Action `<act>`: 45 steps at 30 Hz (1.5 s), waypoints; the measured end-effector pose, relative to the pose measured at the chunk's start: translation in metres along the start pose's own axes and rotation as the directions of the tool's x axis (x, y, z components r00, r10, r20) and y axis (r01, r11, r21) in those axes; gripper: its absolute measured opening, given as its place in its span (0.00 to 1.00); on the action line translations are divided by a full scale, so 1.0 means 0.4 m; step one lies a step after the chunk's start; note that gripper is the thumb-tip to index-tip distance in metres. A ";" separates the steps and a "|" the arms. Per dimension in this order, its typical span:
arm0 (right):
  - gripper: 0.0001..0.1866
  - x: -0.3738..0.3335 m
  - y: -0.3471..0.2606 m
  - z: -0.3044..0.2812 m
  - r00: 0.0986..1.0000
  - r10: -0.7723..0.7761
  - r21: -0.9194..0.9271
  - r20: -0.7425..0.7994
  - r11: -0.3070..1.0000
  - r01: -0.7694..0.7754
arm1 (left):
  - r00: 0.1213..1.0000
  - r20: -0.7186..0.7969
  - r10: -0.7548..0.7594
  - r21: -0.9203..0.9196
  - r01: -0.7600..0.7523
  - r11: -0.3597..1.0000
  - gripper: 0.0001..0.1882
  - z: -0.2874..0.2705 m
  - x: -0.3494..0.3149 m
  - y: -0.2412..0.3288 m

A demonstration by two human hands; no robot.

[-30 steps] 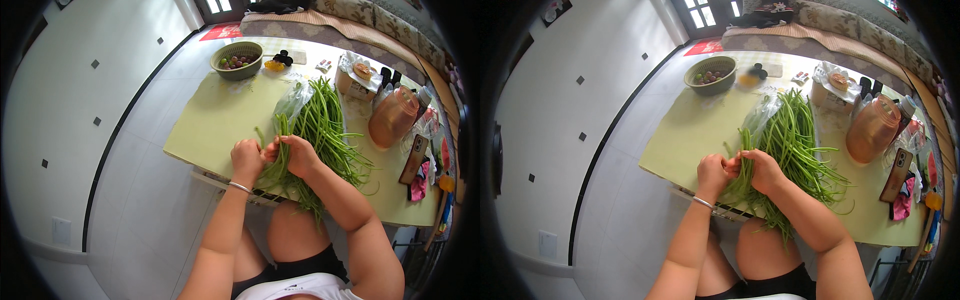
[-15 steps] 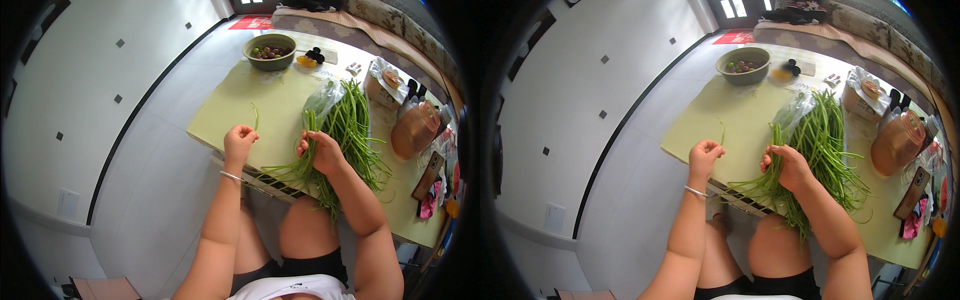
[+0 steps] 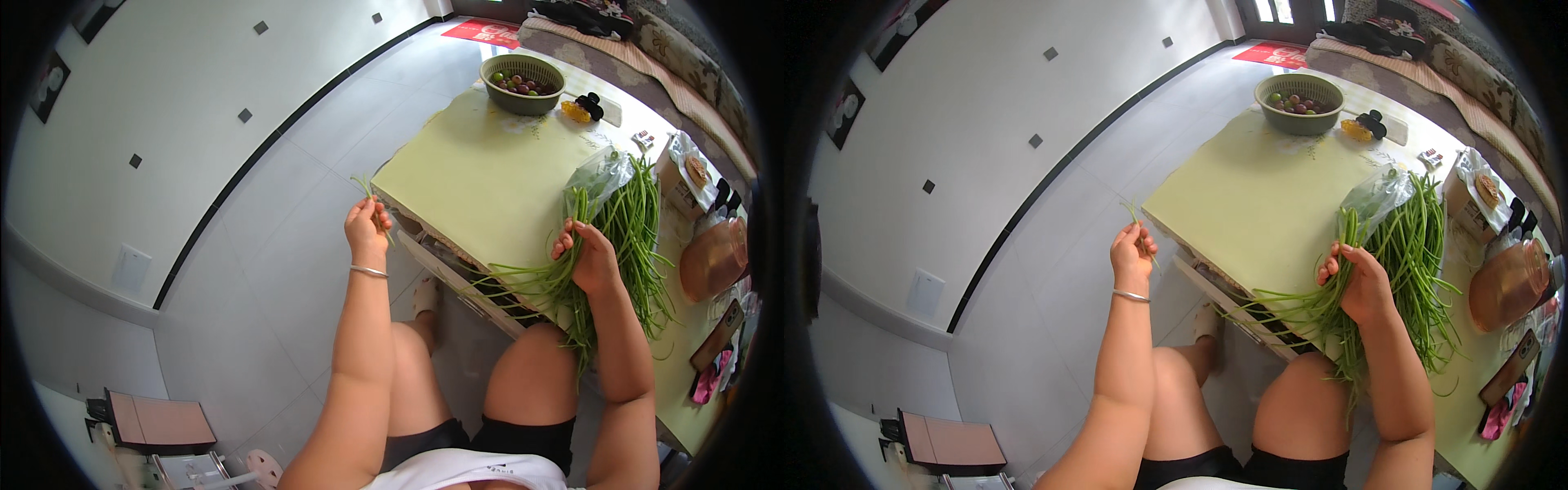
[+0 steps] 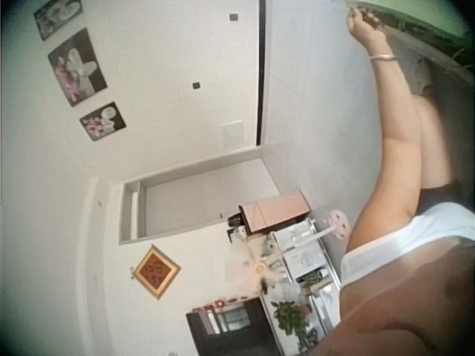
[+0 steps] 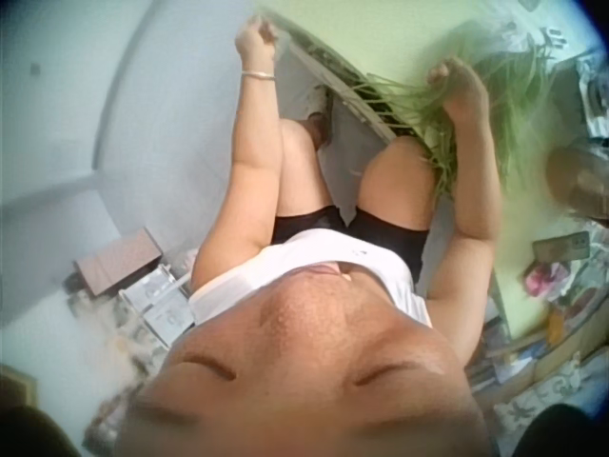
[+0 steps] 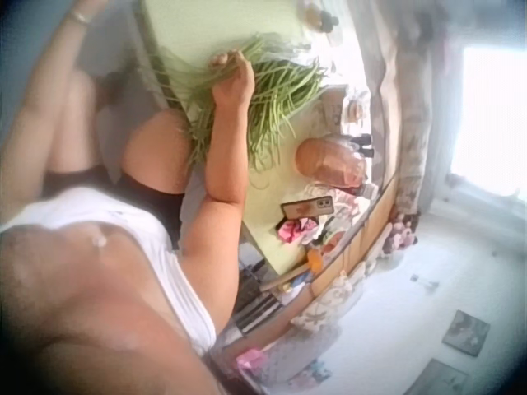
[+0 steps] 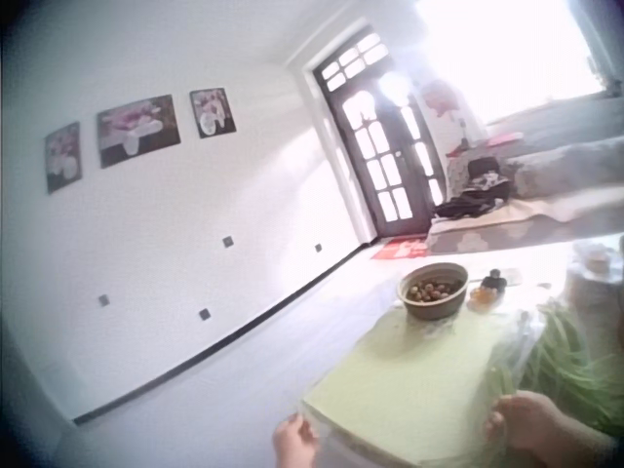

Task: The person sits at a table and prepares long green vegetables by snapping off the ends and separating the stems. They handle the vegetables by hand, placing the trimmed pieces into a pile on the table.

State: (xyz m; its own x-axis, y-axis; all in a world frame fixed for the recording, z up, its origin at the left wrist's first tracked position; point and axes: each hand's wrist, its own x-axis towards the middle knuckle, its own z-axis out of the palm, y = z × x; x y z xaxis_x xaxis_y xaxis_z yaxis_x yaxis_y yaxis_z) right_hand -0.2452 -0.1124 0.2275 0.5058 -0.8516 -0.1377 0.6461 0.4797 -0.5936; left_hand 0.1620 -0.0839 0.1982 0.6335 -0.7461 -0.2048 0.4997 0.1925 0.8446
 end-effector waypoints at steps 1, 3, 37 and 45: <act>0.10 0.003 0.003 0.000 1.000 -0.003 -0.001 0.013 1.000 0.003 | 0.998 -0.070 0.009 0.030 -0.007 1.000 0.07 -0.020 0.014 -0.001; 0.10 0.004 0.010 0.014 1.000 0.008 0.008 0.003 1.000 -0.008 | 0.980 -0.155 -0.125 0.010 0.128 0.992 0.07 -0.142 0.099 -0.042; 0.11 0.016 0.006 -0.002 0.994 0.015 -0.029 0.111 1.000 -0.012 | 0.735 -0.361 -0.574 0.451 0.677 0.583 0.33 -0.143 0.119 -0.284; 0.10 0.016 -0.002 -0.010 0.993 0.012 -0.040 0.116 0.999 -0.008 | 0.772 -0.220 -0.596 0.588 0.593 0.551 0.18 -0.068 0.003 -0.427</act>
State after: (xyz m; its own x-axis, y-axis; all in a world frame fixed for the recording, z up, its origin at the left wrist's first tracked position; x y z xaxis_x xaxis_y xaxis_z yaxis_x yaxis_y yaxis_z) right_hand -0.2447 -0.1191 0.2241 0.5765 -0.8154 -0.0524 0.6186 0.4774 -0.6240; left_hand 0.0937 -0.1005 0.0401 0.3212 -0.5507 -0.7704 0.3034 -0.7108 0.6346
